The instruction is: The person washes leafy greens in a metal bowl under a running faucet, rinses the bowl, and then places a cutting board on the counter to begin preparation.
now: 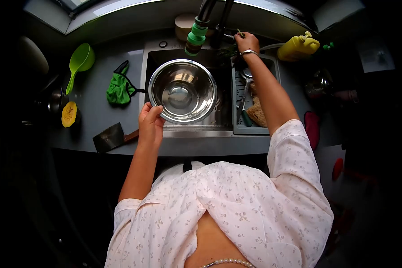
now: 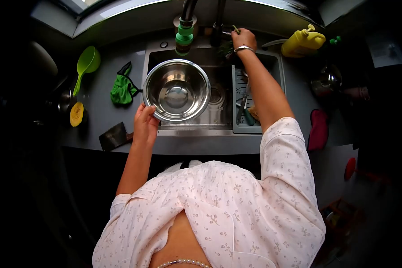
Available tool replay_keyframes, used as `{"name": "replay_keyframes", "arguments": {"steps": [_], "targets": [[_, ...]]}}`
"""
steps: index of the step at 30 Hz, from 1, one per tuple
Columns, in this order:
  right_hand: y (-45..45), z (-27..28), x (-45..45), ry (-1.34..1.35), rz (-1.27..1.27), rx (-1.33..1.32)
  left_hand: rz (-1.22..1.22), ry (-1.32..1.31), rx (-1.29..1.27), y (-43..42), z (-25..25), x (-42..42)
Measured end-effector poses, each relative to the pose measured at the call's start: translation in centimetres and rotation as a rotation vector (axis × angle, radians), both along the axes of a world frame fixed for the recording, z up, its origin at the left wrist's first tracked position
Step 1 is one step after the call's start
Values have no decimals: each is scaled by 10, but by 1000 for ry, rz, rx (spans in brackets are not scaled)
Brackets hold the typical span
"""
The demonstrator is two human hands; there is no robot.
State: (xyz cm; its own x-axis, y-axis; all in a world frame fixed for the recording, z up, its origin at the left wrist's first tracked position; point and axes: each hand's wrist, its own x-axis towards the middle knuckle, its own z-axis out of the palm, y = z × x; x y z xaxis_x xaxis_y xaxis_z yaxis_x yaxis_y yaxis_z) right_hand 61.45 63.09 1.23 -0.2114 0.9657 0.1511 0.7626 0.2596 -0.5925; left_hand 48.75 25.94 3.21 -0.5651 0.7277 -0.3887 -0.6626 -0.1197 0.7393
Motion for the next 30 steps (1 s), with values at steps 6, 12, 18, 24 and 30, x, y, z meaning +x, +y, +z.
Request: {"name": "replay_keyframes", "arguments": {"steps": [6, 12, 18, 24, 30], "targets": [[18, -5, 17, -141, -18, -26, 38, -31, 44, 16, -13, -6], [22, -14, 19, -91, -63, -82, 36, -87, 61, 31, -28, -16], [19, -18, 27, -12, -43, -114, 64, -171, 65, 53, -49, -35], [26, -24, 26, -91, -26, -103, -95, -227, 65, 88, -70, -21], [17, -17, 19, -80, -43, -50, -179, 106, 42, 62, -43, -30]]}}
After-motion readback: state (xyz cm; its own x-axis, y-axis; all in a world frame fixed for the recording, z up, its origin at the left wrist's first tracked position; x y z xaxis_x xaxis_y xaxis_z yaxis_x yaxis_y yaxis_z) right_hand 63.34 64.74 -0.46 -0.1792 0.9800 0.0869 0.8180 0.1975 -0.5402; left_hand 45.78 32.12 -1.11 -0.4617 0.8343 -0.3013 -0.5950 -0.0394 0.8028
